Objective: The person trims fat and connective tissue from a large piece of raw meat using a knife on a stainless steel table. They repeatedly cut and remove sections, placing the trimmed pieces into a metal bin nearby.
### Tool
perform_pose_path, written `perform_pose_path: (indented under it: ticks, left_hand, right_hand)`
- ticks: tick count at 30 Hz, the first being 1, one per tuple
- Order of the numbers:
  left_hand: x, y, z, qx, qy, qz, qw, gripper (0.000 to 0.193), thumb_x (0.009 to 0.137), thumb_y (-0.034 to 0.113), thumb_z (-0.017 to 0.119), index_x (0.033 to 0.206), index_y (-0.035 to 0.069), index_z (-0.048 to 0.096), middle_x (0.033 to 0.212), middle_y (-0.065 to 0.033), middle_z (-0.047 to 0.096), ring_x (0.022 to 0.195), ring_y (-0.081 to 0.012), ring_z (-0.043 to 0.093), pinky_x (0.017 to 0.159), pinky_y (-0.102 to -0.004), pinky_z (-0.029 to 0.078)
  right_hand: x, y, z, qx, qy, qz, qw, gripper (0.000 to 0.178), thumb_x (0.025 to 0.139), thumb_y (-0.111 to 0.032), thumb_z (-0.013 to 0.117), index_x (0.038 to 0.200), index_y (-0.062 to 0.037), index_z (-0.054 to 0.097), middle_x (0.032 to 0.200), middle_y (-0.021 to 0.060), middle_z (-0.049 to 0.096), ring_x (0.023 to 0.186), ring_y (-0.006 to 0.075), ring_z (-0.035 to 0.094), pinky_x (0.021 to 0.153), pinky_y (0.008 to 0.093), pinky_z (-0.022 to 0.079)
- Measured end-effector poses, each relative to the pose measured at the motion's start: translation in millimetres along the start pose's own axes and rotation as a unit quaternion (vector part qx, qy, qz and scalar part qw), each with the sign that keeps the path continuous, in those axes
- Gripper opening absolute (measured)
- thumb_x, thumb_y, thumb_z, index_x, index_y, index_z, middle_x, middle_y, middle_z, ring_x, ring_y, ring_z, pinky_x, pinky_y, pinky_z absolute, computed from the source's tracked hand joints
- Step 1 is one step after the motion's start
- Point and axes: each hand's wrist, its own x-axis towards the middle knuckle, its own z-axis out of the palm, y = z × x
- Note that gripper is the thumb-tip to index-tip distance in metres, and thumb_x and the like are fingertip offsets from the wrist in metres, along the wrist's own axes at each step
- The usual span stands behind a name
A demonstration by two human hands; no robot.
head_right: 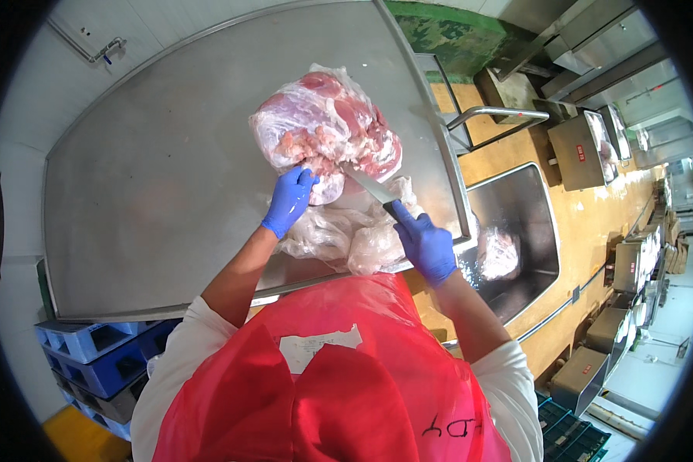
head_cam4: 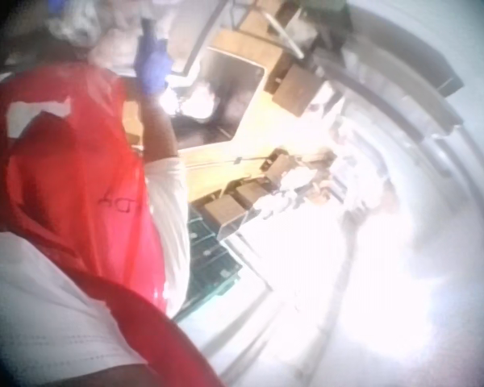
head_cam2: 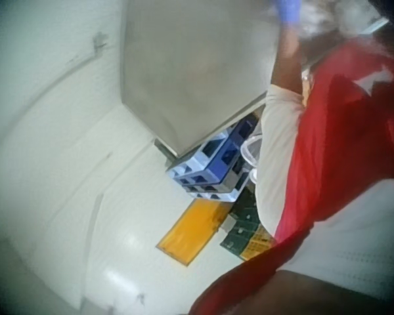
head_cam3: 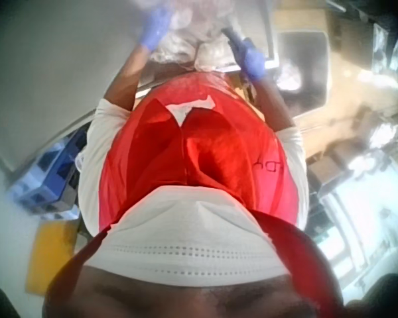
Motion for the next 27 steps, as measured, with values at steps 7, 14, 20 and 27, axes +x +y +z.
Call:
perform_pose_path:
  ticks: [7, 14, 20, 27]
  left_hand:
    - [0, -7, 22, -0.086, 0.053, 0.001, 0.995, 0.018, 0.1, 0.013, 0.061, 0.096, -0.004, 0.065, 0.069, -0.0142, 0.057, 0.065, -0.0169, 0.048, 0.065, -0.0401, 0.045]
    - [-17, 18, 41, -0.063, 0.09, 0.025, 0.994, 0.022, 0.1, 0.017, 0.059, 0.092, -0.004, 0.059, 0.068, -0.0203, 0.058, 0.061, -0.0257, 0.053, 0.064, -0.0444, 0.046]
    - [-19, 12, 39, -0.058, 0.063, 0.04, 0.995, 0.02, 0.098, 0.017, 0.059, 0.094, -0.003, 0.059, 0.072, -0.0244, 0.06, 0.061, -0.0353, 0.059, 0.062, -0.0472, 0.046]
    - [-37, 26, 24, 0.021, 0.055, 0.099, 0.993, 0.015, 0.094, 0.013, 0.062, 0.092, -0.001, 0.058, 0.085, -0.0302, 0.065, 0.077, -0.0507, 0.066, 0.062, -0.0552, 0.049]
  right_hand:
    - [-1, -42, -112, -0.038, -0.046, -0.045, 0.997, 0.054, 0.095, -0.016, 0.07, 0.147, -0.0247, 0.061, 0.085, 0.0136, 0.065, 0.065, 0.034, 0.068, 0.059, 0.045, 0.056]
    - [42, -83, -133, -0.187, -0.056, -0.113, 0.974, 0.055, 0.094, -0.011, 0.066, 0.146, -0.0259, 0.061, 0.081, 0.0111, 0.061, 0.061, 0.0296, 0.066, 0.055, 0.0425, 0.055]
    - [79, -120, -154, -0.272, -0.141, -0.166, 0.937, 0.054, 0.092, -0.005, 0.061, 0.145, -0.0156, 0.06, 0.087, 0.0118, 0.066, 0.068, 0.029, 0.07, 0.059, 0.0426, 0.057]
    - [151, -168, -167, -0.361, -0.253, -0.28, 0.853, 0.039, 0.091, -0.008, 0.061, 0.13, -0.0064, 0.064, 0.08, 0.0109, 0.072, 0.074, 0.0274, 0.075, 0.061, 0.0413, 0.057]
